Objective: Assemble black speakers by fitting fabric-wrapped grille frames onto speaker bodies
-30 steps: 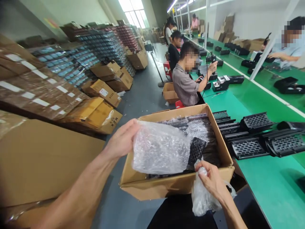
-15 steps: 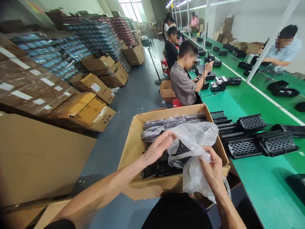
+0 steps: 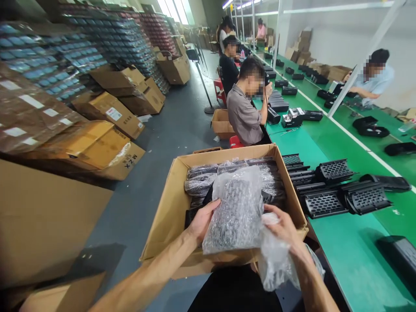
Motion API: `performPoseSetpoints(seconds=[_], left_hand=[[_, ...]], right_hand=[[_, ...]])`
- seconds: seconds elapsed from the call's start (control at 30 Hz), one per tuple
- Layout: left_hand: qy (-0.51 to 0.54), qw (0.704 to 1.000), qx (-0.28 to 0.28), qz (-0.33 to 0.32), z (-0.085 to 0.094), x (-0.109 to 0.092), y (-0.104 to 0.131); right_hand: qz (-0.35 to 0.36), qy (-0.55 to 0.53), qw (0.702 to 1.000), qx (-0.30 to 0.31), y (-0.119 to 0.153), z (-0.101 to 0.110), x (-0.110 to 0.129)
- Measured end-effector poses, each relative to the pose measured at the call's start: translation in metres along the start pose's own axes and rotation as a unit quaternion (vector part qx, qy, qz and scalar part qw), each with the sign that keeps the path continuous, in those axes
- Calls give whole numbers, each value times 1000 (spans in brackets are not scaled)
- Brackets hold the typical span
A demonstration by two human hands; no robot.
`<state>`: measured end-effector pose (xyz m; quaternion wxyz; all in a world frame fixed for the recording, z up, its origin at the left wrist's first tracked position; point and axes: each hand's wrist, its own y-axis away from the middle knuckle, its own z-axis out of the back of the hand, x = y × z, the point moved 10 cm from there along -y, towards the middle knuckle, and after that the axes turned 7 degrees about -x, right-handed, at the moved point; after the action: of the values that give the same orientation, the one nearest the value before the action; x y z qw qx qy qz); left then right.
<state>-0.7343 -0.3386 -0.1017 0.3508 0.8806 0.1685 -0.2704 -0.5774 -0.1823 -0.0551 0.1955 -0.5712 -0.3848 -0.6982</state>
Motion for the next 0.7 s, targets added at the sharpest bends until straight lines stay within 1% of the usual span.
performPoseSetpoints(seconds=[0.03,0.07,0.1,0.13,0.23,0.3,0.37,0.43,0.5,0.57,0.63,0.7], left_hand=[[6,1000,2,23,0,6,3],[9,999,2,38,1,10,6],[11,999,-2,45,1,12,10],[12,999,-6,48,2,12,13],[7,998,-13,59,5,10,20],[0,998,-17,66,7,11,21],[-12,998,-24,50,9,12,18],[-37,998,-26,34,9,16,13],[-73,997,-20,22,6,20,9],[-111,994,-10,1,3,21,8],[-139,990,11,-18,-3,20,12],[-152,988,39,-16,-9,21,17]], right_hand=[[-9,-13,999,28,-1,-17,-7],[-19,-29,999,41,-1,-30,-13],[-27,-44,998,44,-2,-39,-18],[-33,-53,997,37,-2,-43,-22],[-42,-86,995,11,-1,-39,-28],[-54,-149,987,12,-1,-36,-30],[-83,-203,975,26,-1,-41,-36],[-109,-218,969,40,1,-51,-43],[-117,-204,971,43,3,-58,-48],[-109,-171,978,41,8,-60,-51],[-97,-114,987,49,13,-57,-52],[-73,-53,995,48,17,-50,-51]])
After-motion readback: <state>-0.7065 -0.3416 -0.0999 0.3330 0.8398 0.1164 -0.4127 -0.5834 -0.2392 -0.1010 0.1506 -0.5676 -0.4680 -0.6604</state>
